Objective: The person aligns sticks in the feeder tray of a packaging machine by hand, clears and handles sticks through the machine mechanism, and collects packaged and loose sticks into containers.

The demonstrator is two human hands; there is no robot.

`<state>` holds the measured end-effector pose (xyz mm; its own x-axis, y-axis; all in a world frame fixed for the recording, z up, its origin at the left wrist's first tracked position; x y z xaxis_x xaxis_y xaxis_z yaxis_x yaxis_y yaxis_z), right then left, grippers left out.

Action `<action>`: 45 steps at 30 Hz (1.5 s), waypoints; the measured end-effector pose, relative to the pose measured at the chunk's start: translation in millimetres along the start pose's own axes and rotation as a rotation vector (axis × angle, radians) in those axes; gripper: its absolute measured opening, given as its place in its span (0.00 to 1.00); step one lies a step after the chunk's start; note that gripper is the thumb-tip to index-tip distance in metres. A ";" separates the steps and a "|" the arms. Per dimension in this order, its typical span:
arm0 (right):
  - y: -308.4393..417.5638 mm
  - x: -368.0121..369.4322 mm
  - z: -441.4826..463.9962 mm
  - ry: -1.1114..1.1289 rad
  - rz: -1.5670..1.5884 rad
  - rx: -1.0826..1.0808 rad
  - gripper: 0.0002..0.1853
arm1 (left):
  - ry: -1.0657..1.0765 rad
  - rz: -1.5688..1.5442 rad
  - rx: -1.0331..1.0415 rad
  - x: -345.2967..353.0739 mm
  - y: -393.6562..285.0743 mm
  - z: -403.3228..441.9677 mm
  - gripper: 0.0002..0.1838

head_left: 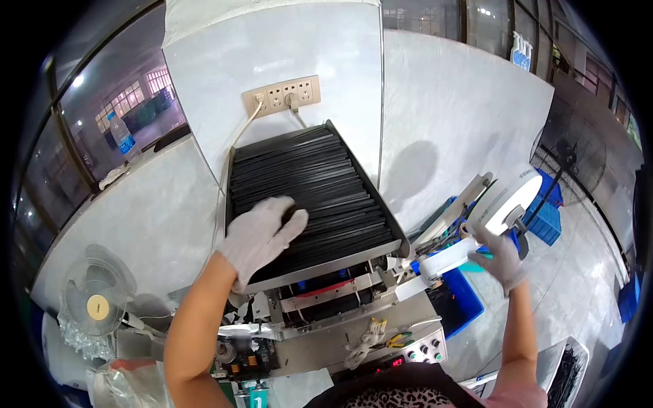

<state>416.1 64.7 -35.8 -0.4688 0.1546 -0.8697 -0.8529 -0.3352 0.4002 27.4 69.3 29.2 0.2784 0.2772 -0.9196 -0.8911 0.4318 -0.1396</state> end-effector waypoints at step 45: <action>209.2 34.9 89.1 -0.125 0.021 -0.779 0.07 | -0.176 -0.158 -0.231 -57.1 49.1 -105.6 0.07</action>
<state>200.9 82.8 43.3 -0.5448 0.2292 -0.8066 -0.4586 -0.8867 0.0577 -70.1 -16.0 36.1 0.4593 0.3754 -0.8051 -0.8842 0.2804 -0.3737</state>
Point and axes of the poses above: each hand's wrist, its own z-axis towards the middle knuckle, its own x-axis out of the palm, y = z × x, the point moved 8 cm from there along z, towards the middle knuckle, and after that the axes turned 1 degree about x, right-handed, at the moved point
